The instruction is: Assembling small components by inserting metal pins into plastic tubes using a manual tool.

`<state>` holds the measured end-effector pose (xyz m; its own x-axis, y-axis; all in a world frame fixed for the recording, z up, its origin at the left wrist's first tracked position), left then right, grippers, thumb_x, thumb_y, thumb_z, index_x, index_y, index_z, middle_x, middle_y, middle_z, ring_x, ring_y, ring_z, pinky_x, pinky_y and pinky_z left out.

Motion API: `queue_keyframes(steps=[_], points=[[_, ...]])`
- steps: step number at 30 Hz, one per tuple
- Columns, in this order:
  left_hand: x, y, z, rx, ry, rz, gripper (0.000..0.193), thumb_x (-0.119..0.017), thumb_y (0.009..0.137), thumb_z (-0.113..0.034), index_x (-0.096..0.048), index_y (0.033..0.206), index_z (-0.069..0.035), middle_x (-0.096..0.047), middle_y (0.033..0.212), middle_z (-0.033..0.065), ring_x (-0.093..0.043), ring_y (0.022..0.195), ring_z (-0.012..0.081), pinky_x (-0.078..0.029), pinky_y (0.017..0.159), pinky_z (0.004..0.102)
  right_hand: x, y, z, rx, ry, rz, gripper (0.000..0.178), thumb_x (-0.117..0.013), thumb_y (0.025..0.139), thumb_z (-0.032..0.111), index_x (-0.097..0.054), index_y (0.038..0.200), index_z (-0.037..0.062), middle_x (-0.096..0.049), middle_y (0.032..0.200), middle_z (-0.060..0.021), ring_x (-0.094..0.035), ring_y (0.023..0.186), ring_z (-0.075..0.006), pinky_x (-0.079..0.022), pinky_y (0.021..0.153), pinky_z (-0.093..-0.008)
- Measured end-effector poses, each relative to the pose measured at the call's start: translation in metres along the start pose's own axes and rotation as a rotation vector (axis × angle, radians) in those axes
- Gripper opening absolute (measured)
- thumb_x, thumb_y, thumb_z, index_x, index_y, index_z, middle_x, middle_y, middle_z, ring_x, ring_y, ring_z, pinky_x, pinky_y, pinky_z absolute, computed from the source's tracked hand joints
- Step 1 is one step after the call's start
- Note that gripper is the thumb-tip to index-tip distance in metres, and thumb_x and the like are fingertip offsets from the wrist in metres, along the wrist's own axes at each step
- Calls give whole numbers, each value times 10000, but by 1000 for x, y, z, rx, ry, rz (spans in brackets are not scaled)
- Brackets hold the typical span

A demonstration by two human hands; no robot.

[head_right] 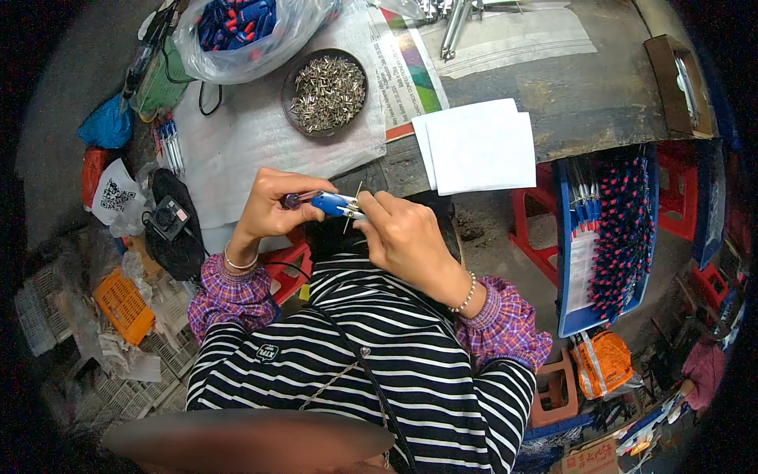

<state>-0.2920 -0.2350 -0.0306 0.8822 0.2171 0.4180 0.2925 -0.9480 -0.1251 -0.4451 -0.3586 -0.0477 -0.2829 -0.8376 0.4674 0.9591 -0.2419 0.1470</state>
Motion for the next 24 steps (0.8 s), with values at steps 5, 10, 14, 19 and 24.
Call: queue_keyframes(steps=[5, 10, 14, 19, 24], points=[[-4, -2, -8, 3, 51, -129, 263, -742, 687, -136, -689, 914, -14, -670, 699, 84, -628, 580, 125, -467, 539, 231, 1, 2, 5, -34, 11, -57, 299, -658, 725, 28, -567, 1005, -21, -518, 681, -127, -541, 544, -296, -417, 461, -371], [-2, -2, -3, -36, 71, -125, 278, -749, 685, -153, -691, 923, -20, -671, 705, 81, -608, 562, 112, -458, 528, 224, 3, 2, 3, -6, 6, -41, 302, -657, 719, 23, -568, 1004, -21, -503, 667, -130, -533, 540, -299, -409, 460, -376], [0, -1, -1, -48, 12, -52, 289, -755, 678, -164, -688, 914, -13, -670, 709, 84, -612, 569, 118, -464, 533, 228, 0, 0, 3, 2, 18, -38, 299, -656, 717, 22, -568, 1001, -19, -490, 660, -134, -526, 539, -303, -403, 460, -379], [-4, -2, 2, -73, 17, -28, 274, -749, 678, -141, -682, 903, 0, -666, 703, 90, -624, 580, 127, -476, 543, 234, -2, 0, 3, -7, 34, -30, 287, -654, 719, 22, -569, 991, -18, -492, 661, -135, -525, 538, -310, -403, 460, -381], [-5, -1, -5, -53, 29, -38, 230, -714, 692, -91, -679, 898, 3, -665, 711, 98, -624, 576, 141, -481, 547, 239, -2, 1, 4, -15, 44, -42, 283, -656, 719, 24, -570, 986, -20, -497, 663, -136, -518, 517, -312, -399, 449, -379]])
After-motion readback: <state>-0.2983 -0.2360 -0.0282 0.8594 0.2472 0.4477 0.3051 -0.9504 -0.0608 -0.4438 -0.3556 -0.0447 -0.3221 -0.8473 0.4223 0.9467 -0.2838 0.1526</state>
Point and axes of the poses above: each hand's wrist, its own y-axis towards the middle knuckle, its own x-axis out of the back of the hand, z = x × y, the point moved 3 cm from there along y, towards the middle knuckle
